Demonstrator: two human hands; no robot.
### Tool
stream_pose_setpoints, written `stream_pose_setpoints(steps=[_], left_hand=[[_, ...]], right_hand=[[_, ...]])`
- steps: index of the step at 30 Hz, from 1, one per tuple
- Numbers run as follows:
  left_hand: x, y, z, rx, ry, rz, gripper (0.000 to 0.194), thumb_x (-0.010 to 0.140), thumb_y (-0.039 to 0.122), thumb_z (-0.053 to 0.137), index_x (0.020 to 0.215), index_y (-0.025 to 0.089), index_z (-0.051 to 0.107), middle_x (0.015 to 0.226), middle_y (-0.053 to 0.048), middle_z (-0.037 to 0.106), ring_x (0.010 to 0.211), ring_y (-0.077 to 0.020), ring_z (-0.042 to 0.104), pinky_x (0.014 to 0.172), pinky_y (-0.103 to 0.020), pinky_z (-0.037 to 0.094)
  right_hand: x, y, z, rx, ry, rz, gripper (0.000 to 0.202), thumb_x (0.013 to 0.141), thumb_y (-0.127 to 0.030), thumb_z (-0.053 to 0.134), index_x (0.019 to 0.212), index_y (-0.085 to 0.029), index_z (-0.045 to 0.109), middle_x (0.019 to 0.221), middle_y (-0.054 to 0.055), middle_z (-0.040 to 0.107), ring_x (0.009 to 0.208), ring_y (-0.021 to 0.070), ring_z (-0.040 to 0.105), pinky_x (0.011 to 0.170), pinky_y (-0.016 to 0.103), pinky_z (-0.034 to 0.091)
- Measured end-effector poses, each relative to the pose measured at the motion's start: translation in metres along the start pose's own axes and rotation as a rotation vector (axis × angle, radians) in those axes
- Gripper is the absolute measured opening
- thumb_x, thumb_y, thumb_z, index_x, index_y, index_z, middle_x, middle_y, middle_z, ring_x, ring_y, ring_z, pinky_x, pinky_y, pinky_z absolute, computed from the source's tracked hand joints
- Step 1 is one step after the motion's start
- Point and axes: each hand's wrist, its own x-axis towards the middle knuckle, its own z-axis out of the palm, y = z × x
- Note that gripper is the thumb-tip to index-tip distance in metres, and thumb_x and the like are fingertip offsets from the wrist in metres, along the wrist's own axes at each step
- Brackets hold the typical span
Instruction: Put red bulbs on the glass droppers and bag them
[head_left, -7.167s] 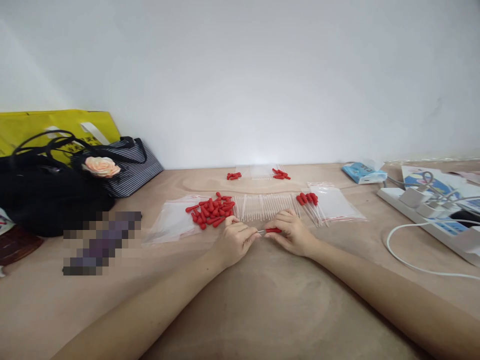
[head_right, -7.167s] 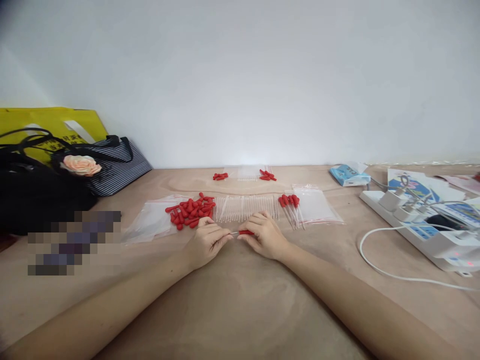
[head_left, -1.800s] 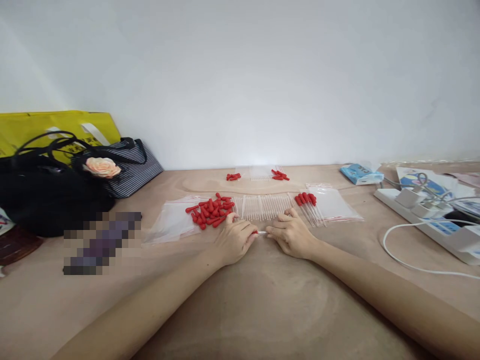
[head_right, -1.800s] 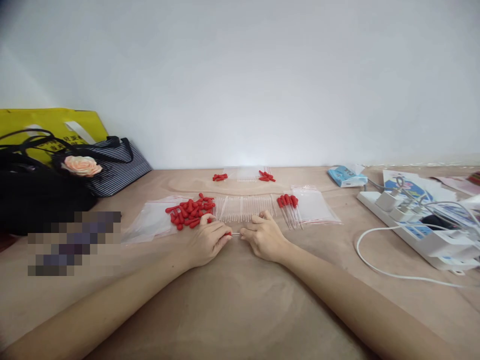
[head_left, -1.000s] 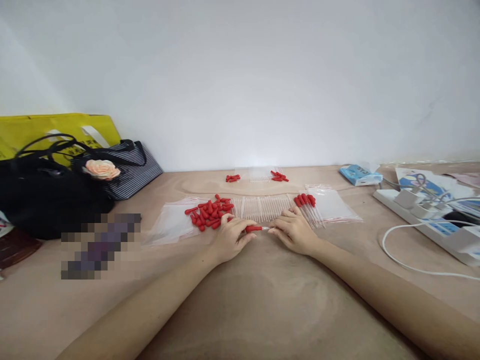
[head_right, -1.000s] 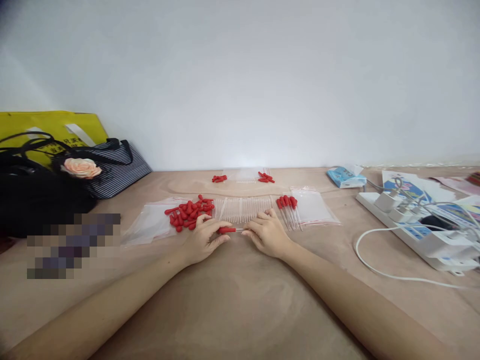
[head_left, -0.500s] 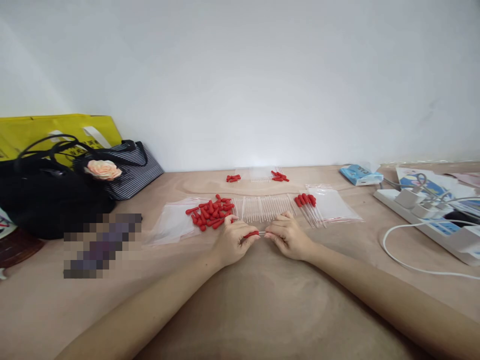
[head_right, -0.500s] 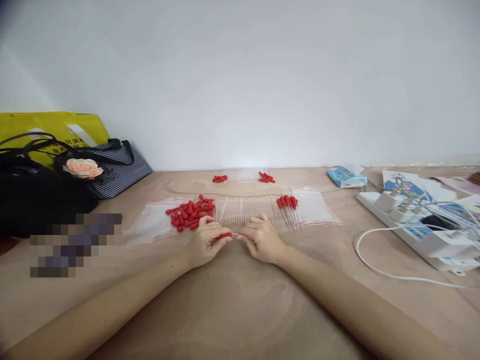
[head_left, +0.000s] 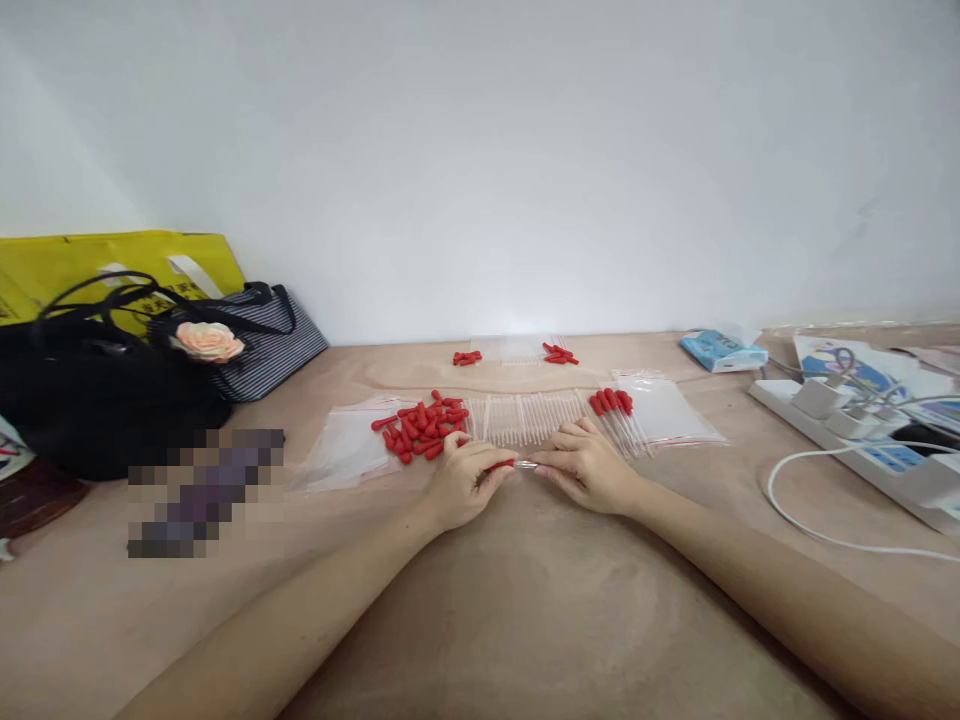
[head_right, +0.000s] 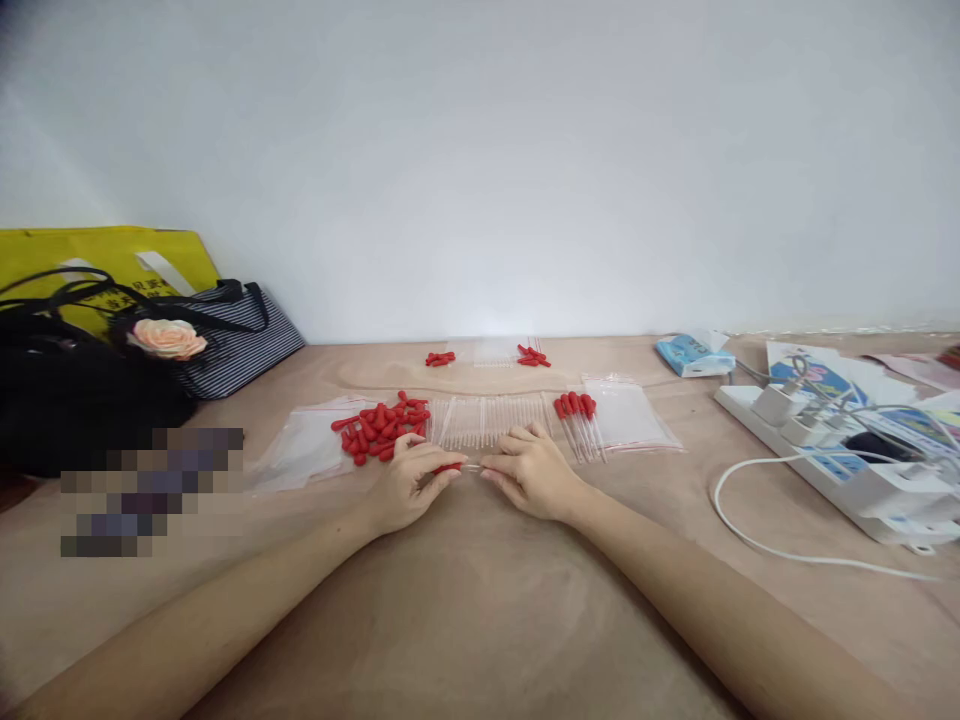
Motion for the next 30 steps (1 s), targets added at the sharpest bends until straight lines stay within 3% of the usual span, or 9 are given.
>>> stream_pose_setpoints(steps=[2,4,8,12,18,25,30], left_hand=[[0.000,-0.002,-0.001,0.041,0.021,-0.024,0.020,0.086,0.030,0.044,0.098,0.024,0.059,0.089,0.000,0.067,0.081,-0.0146,0.057,0.084,-0.035,0.025],[0.000,-0.006,-0.002,0.112,0.094,-0.084,0.027,0.083,0.032,0.047,0.108,0.024,0.055,0.099,-0.003,0.064,0.093,-0.0185,0.053,0.085,-0.036,0.025],[-0.001,-0.018,-0.002,0.232,0.214,-0.212,0.035,0.079,0.031,0.052,0.113,0.023,0.052,0.105,-0.006,0.059,0.101,-0.0226,0.048,0.086,-0.040,0.026],[-0.001,-0.023,-0.002,0.285,0.204,-0.250,0.026,0.076,0.030,0.055,0.101,0.024,0.060,0.103,-0.005,0.059,0.100,-0.0235,0.048,0.083,-0.041,0.028],[-0.001,-0.023,-0.001,0.329,0.216,-0.283,0.022,0.075,0.031,0.057,0.095,0.024,0.063,0.103,-0.005,0.058,0.100,-0.0248,0.047,0.083,-0.044,0.027],[0.000,-0.024,0.000,0.352,0.216,-0.318,0.017,0.074,0.030,0.057,0.089,0.025,0.063,0.103,-0.005,0.057,0.101,-0.0247,0.046,0.084,-0.044,0.026],[0.006,-0.021,-0.006,0.386,0.228,-0.457,0.021,0.069,0.033,0.060,0.086,0.022,0.057,0.103,-0.006,0.056,0.100,-0.0262,0.044,0.084,-0.044,0.027]], right_hand=[[-0.001,0.007,-0.002,-0.053,-0.003,0.012,0.023,0.086,-0.028,0.043,0.091,-0.019,0.064,0.073,0.005,0.061,0.073,0.0164,0.048,0.068,0.030,0.025],[-0.002,0.020,-0.004,-0.092,0.040,0.125,0.023,0.085,-0.027,0.043,0.092,-0.018,0.063,0.074,0.005,0.062,0.074,0.0174,0.050,0.068,0.030,0.027],[-0.007,0.046,-0.007,-0.175,0.141,0.567,0.027,0.082,-0.023,0.041,0.104,-0.015,0.055,0.073,0.005,0.063,0.073,0.0190,0.055,0.067,0.029,0.030],[-0.010,0.053,-0.005,-0.336,0.012,0.851,0.024,0.080,-0.022,0.039,0.100,-0.013,0.050,0.079,0.008,0.064,0.074,0.0227,0.057,0.064,0.031,0.029],[-0.008,0.047,-0.002,-0.382,-0.173,0.925,0.020,0.081,-0.021,0.036,0.093,-0.014,0.051,0.083,0.010,0.064,0.079,0.0240,0.058,0.067,0.033,0.029],[-0.004,0.047,-0.004,-0.340,-0.203,0.927,0.024,0.082,-0.024,0.036,0.090,-0.017,0.057,0.090,0.009,0.064,0.086,0.0233,0.056,0.073,0.035,0.029],[0.008,0.050,-0.009,-0.324,-0.256,0.989,0.027,0.082,-0.030,0.037,0.088,-0.019,0.061,0.091,0.008,0.064,0.091,0.0245,0.055,0.076,0.036,0.030]])
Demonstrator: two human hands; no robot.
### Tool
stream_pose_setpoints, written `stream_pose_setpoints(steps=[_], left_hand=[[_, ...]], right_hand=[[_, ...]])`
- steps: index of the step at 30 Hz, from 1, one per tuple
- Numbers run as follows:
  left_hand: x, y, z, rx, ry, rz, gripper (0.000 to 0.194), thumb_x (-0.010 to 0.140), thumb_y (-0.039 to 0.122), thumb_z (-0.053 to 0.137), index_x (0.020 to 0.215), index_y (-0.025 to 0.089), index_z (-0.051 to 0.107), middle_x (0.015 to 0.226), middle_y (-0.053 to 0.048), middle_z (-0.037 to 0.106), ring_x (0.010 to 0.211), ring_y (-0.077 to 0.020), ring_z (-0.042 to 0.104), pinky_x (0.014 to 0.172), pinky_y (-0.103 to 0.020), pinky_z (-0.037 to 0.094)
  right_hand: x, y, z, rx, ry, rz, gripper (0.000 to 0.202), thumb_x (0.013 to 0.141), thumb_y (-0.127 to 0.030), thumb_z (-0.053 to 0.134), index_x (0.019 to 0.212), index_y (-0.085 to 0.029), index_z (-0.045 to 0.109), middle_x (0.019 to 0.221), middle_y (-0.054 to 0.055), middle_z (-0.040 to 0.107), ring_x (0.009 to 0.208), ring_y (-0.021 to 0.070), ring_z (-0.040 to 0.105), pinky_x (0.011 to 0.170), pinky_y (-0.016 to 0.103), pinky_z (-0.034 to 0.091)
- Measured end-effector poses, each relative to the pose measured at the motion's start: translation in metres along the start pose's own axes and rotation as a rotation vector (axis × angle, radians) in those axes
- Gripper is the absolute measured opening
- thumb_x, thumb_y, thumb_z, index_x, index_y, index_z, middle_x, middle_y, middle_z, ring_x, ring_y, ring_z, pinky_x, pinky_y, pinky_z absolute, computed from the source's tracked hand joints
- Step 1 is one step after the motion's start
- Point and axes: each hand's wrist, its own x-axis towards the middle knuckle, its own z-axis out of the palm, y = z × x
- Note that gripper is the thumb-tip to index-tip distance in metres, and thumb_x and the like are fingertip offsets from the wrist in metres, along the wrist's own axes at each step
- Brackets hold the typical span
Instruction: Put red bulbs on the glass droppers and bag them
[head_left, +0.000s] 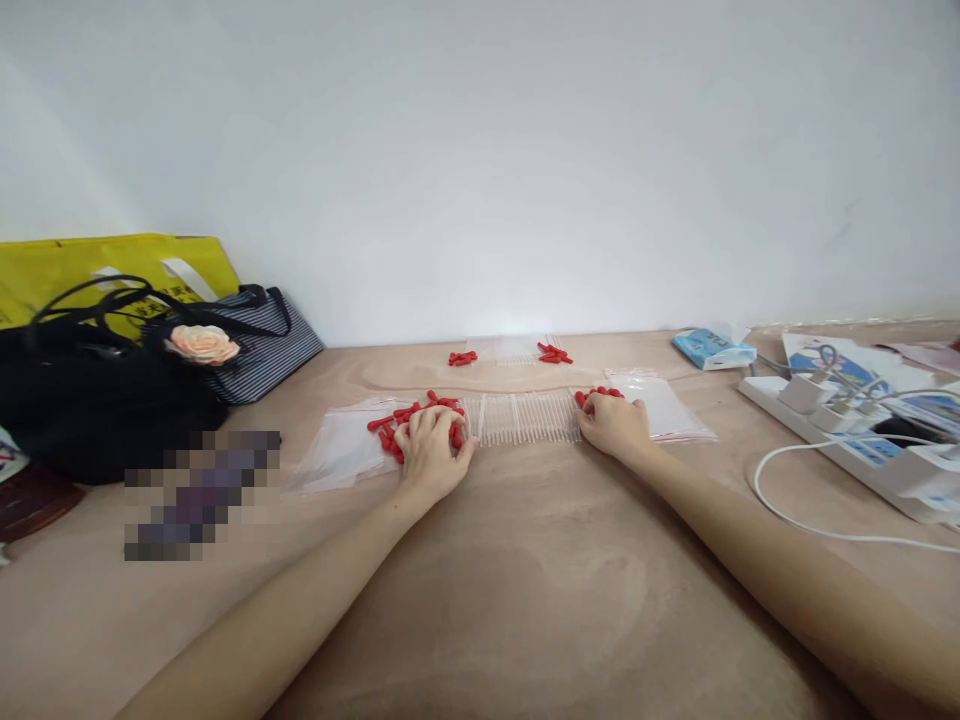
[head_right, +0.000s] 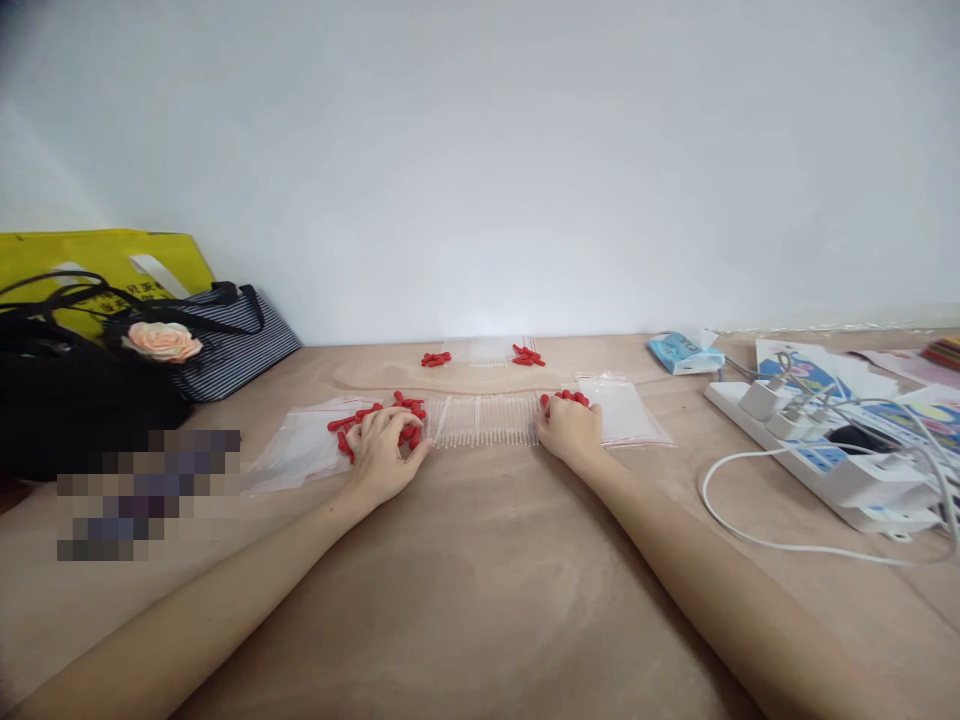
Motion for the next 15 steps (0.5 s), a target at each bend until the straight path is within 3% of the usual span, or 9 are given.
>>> stream_pose_setpoints(steps=[5,10,15], left_hand=[[0.015,-0.010,-0.009,0.087,-0.021,-0.063,0.021,0.070,0.034,0.056,0.088,0.023,0.058,0.107,-0.007,0.053,0.103,-0.0272,0.041,0.083,-0.044,0.027],[0.035,-0.020,-0.010,0.130,-0.124,0.015,0.020,0.075,0.034,0.050,0.089,0.027,0.063,0.110,-0.006,0.053,0.105,-0.0275,0.040,0.084,-0.046,0.026],[0.050,-0.020,-0.002,0.151,-0.178,0.076,0.013,0.073,0.030,0.053,0.077,0.024,0.064,0.105,-0.006,0.055,0.104,-0.0270,0.042,0.087,-0.047,0.025]], right_hand=[[0.014,-0.005,-0.004,-0.030,-0.061,0.039,0.026,0.080,-0.025,0.038,0.081,-0.016,0.063,0.086,0.011,0.064,0.084,0.0240,0.058,0.077,0.038,0.031],[0.024,-0.011,-0.005,-0.072,-0.109,0.047,0.022,0.076,-0.019,0.044,0.085,-0.014,0.063,0.091,0.015,0.063,0.086,0.0253,0.058,0.080,0.041,0.030],[0.025,-0.016,-0.006,-0.106,-0.106,0.013,0.024,0.074,-0.014,0.044,0.088,-0.014,0.064,0.093,0.015,0.064,0.088,0.0255,0.058,0.079,0.040,0.031]])
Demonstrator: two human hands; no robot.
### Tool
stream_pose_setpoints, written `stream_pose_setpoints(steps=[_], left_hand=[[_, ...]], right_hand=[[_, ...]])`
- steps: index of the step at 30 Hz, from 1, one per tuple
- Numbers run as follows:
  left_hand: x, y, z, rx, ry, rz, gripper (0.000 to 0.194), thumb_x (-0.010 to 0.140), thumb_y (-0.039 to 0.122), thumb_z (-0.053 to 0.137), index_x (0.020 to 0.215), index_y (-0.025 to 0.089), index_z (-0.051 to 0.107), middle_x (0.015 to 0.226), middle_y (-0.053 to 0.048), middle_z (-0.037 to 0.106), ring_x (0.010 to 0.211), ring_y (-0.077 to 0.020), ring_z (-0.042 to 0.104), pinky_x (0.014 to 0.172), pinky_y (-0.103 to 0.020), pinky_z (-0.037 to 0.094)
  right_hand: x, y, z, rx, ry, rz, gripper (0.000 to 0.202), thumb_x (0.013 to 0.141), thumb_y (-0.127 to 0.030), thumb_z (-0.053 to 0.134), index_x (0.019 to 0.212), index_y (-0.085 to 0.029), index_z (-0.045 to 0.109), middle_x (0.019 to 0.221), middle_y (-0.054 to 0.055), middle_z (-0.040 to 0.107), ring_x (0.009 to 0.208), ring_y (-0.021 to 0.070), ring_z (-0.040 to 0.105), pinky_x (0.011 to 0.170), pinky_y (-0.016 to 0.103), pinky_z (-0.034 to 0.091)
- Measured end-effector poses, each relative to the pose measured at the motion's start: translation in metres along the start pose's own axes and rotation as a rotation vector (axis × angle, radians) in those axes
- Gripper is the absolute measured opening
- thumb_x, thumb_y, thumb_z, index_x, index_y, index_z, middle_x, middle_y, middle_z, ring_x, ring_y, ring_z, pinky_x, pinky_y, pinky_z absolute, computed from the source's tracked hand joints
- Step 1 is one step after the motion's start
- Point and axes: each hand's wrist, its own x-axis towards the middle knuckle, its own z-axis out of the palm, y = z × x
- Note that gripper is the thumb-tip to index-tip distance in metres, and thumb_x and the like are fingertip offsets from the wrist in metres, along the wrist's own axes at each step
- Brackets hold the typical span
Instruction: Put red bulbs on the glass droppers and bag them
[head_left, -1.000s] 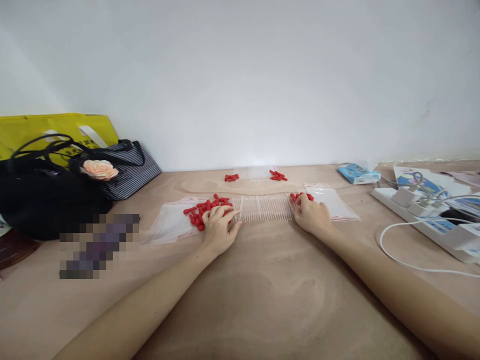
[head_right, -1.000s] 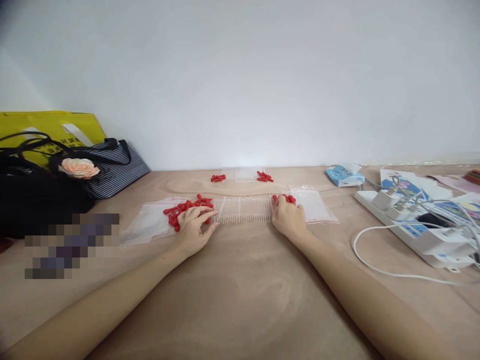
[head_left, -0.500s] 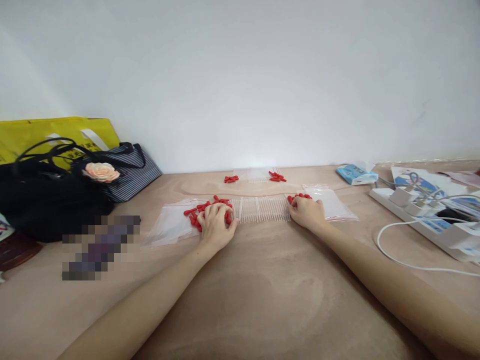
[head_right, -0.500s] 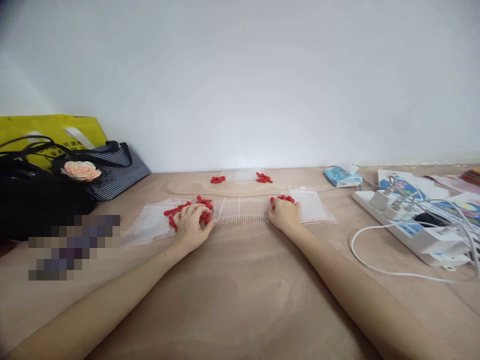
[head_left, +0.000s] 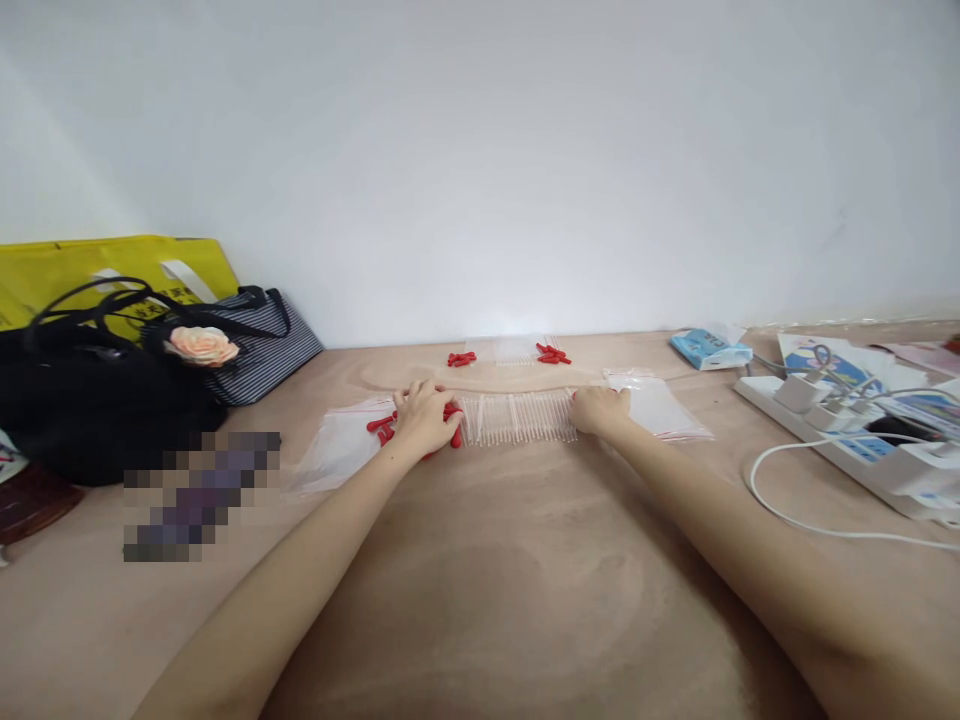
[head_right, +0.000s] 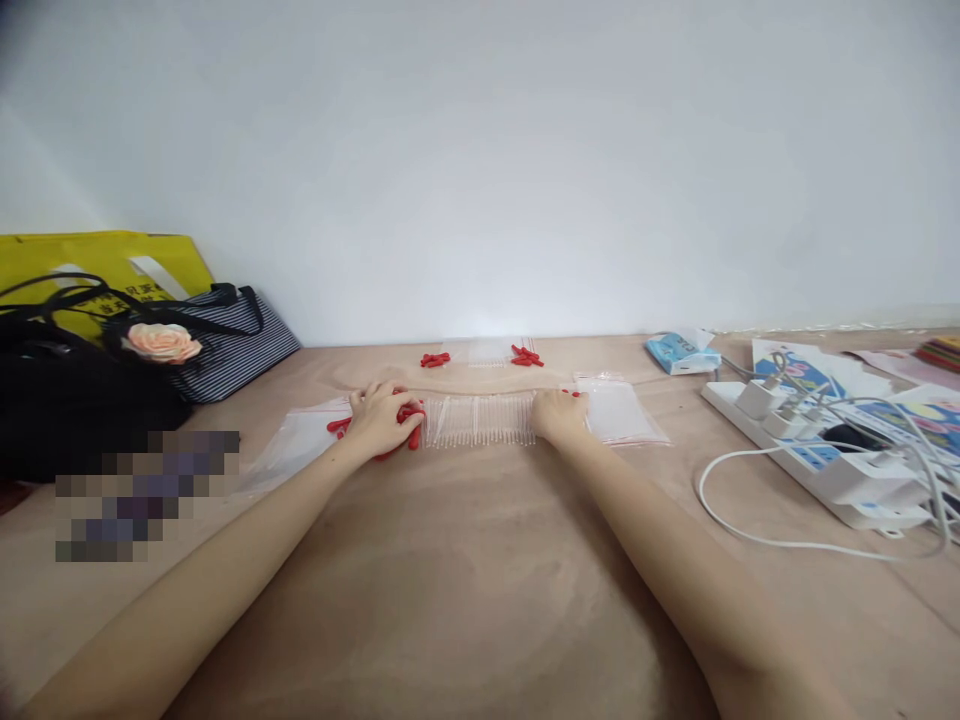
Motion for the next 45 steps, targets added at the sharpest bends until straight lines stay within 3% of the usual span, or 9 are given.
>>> stream_pose_setpoints(steps=[7,11,13,15,19,24,30,37,45], left_hand=[[-0.001,0.004,-0.015,-0.107,0.101,0.118,0.008,0.079,0.023,0.050,0.076,0.019,0.056,0.099,-0.006,0.057,0.101,-0.0248,0.045,0.083,-0.041,0.032],[-0.030,0.017,-0.032,-0.172,-0.018,0.347,0.009,0.082,0.018,0.044,0.076,0.018,0.051,0.078,-0.002,0.059,0.077,-0.0178,0.052,0.080,-0.034,0.034],[-0.048,0.023,-0.032,-0.157,-0.087,0.444,0.013,0.085,0.019,0.040,0.075,0.018,0.049,0.074,-0.001,0.059,0.070,-0.0161,0.051,0.082,-0.034,0.033],[-0.063,0.027,-0.029,-0.156,-0.140,0.497,0.015,0.086,0.021,0.040,0.074,0.019,0.049,0.073,-0.001,0.058,0.070,-0.0160,0.051,0.081,-0.035,0.032],[-0.075,0.025,-0.018,-0.269,-0.180,0.414,0.007,0.081,0.026,0.050,0.080,0.019,0.052,0.083,-0.002,0.059,0.080,-0.0181,0.053,0.079,-0.034,0.036],[-0.082,0.018,-0.010,-0.340,-0.086,0.277,0.024,0.076,0.033,0.057,0.097,0.021,0.059,0.103,-0.007,0.056,0.098,-0.0238,0.049,0.083,-0.041,0.036],[-0.084,0.021,-0.008,-0.329,0.005,0.305,0.017,0.082,0.028,0.048,0.079,0.022,0.064,0.093,-0.004,0.061,0.092,-0.0209,0.051,0.080,-0.038,0.034],[-0.068,0.034,-0.001,-0.408,-0.047,0.281,0.014,0.087,0.024,0.038,0.088,0.019,0.052,0.086,-0.001,0.065,0.081,-0.0158,0.056,0.088,-0.039,0.027],[-0.064,0.033,0.010,-0.424,0.007,0.364,0.021,0.087,0.024,0.040,0.098,0.022,0.057,0.098,-0.004,0.067,0.098,-0.0188,0.058,0.100,-0.050,0.012]], right_hand=[[-0.030,-0.001,-0.016,-0.029,0.050,-0.203,0.028,0.079,-0.017,0.037,0.086,-0.010,0.063,0.089,0.018,0.064,0.082,0.0250,0.059,0.072,0.036,0.033],[-0.062,-0.003,-0.017,-0.013,0.076,-0.558,0.021,0.079,-0.026,0.044,0.086,-0.014,0.060,0.088,0.011,0.064,0.084,0.0202,0.056,0.076,0.030,0.031],[-0.074,-0.003,-0.013,-0.043,0.142,-0.826,0.017,0.078,-0.025,0.045,0.080,-0.013,0.058,0.080,0.010,0.063,0.076,0.0191,0.055,0.076,0.031,0.029],[-0.079,-0.001,-0.009,-0.079,0.197,-0.962,0.017,0.079,-0.024,0.044,0.075,-0.013,0.056,0.073,0.010,0.061,0.072,0.0190,0.053,0.074,0.032,0.029],[-0.078,0.003,-0.004,-0.005,0.188,-0.973,0.015,0.081,-0.025,0.045,0.076,-0.014,0.054,0.076,0.008,0.060,0.074,0.0180,0.052,0.073,0.031,0.029],[-0.077,-0.002,0.006,0.351,0.184,-0.870,0.018,0.078,-0.034,0.053,0.082,-0.016,0.052,0.081,0.005,0.057,0.076,0.0157,0.051,0.067,0.026,0.034],[-0.081,-0.015,0.022,0.478,0.153,-0.720,0.016,0.080,-0.033,0.053,0.073,-0.018,0.053,0.075,0.001,0.057,0.076,0.0152,0.051,0.066,0.027,0.030],[-0.081,-0.013,0.031,0.587,0.251,-0.561,0.016,0.086,-0.029,0.043,0.077,-0.018,0.050,0.074,-0.001,0.060,0.070,0.0125,0.054,0.073,0.031,0.028],[-0.080,-0.013,0.034,0.640,0.391,-0.737,0.022,0.090,-0.026,0.036,0.096,-0.018,0.056,0.086,0.004,0.065,0.076,0.0137,0.056,0.077,0.032,0.029]])
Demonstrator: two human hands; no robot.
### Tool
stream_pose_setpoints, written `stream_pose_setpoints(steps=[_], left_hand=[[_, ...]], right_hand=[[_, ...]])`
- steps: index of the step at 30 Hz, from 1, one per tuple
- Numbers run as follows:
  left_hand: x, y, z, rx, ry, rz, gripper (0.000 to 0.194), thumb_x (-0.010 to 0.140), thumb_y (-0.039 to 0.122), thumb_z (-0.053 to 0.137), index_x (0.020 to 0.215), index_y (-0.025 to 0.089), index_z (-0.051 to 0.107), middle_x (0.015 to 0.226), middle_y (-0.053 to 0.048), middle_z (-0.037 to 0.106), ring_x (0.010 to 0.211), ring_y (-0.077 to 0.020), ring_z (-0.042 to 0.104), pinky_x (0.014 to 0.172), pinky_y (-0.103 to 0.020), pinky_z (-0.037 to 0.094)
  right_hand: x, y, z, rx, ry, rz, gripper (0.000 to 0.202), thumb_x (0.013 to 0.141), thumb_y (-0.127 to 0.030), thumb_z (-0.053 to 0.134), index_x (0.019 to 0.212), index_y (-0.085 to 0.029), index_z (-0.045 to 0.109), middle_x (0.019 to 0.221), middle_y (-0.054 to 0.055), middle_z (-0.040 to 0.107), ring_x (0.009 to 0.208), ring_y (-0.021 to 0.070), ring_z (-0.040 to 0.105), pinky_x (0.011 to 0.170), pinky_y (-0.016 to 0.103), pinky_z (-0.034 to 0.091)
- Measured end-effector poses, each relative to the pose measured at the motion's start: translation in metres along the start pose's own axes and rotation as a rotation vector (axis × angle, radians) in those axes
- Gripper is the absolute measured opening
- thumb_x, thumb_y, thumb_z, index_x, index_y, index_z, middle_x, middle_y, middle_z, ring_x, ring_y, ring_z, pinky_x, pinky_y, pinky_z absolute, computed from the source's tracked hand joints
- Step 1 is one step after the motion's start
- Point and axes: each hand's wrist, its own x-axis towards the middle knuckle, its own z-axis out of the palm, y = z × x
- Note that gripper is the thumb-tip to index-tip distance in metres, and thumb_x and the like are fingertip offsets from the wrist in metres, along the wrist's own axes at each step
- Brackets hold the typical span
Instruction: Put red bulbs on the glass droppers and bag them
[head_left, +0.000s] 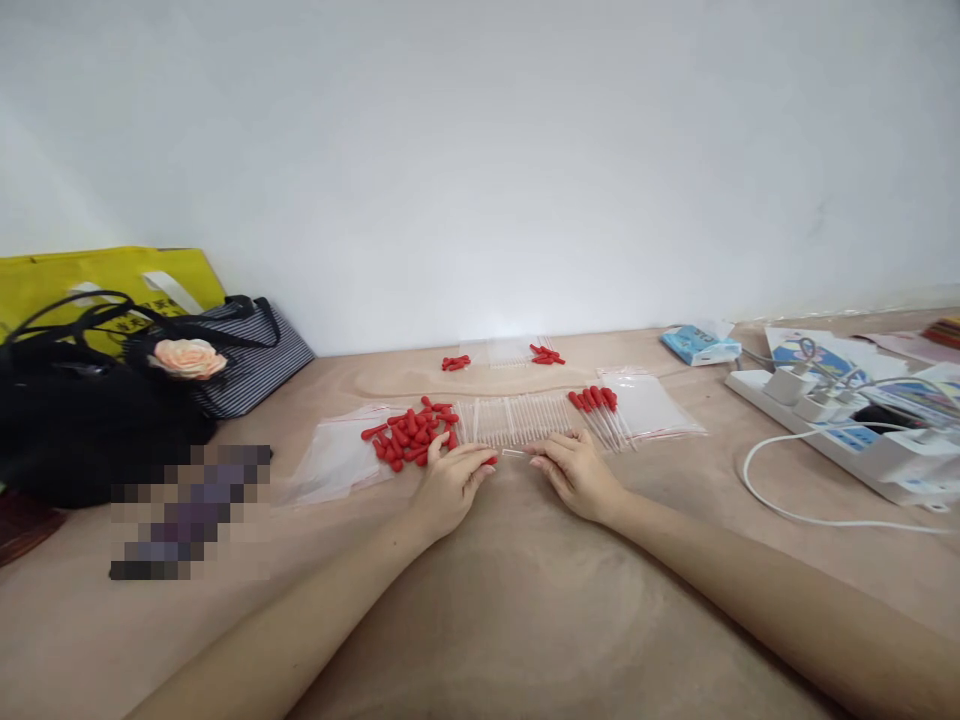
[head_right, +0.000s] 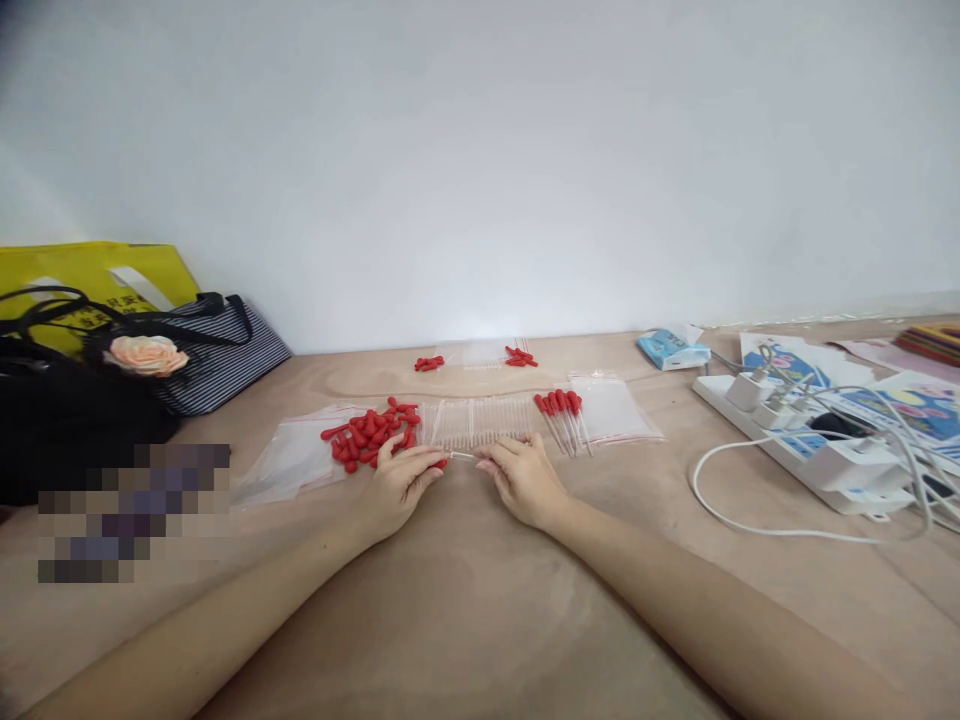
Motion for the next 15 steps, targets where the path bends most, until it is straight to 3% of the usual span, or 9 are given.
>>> stream_pose_setpoints(steps=[9,15], left_hand=[[-0.001,-0.001,0.001,0.009,0.069,0.085,0.022,0.088,0.022,0.039,0.097,0.021,0.059,0.095,-0.005,0.068,0.095,-0.0182,0.060,0.102,-0.051,0.014],[-0.001,0.003,-0.002,-0.075,0.132,0.077,0.019,0.086,0.023,0.042,0.090,0.021,0.060,0.090,-0.004,0.069,0.088,-0.0167,0.063,0.102,-0.049,0.016]], right_hand=[[0.000,-0.011,-0.002,-0.108,-0.035,-0.067,0.022,0.088,-0.024,0.039,0.095,-0.020,0.060,0.087,0.004,0.065,0.078,0.0134,0.057,0.083,0.035,0.024],[-0.001,-0.013,0.002,-0.017,-0.027,-0.162,0.023,0.088,-0.021,0.039,0.100,-0.020,0.059,0.075,0.002,0.064,0.071,0.0119,0.055,0.079,0.032,0.028]])
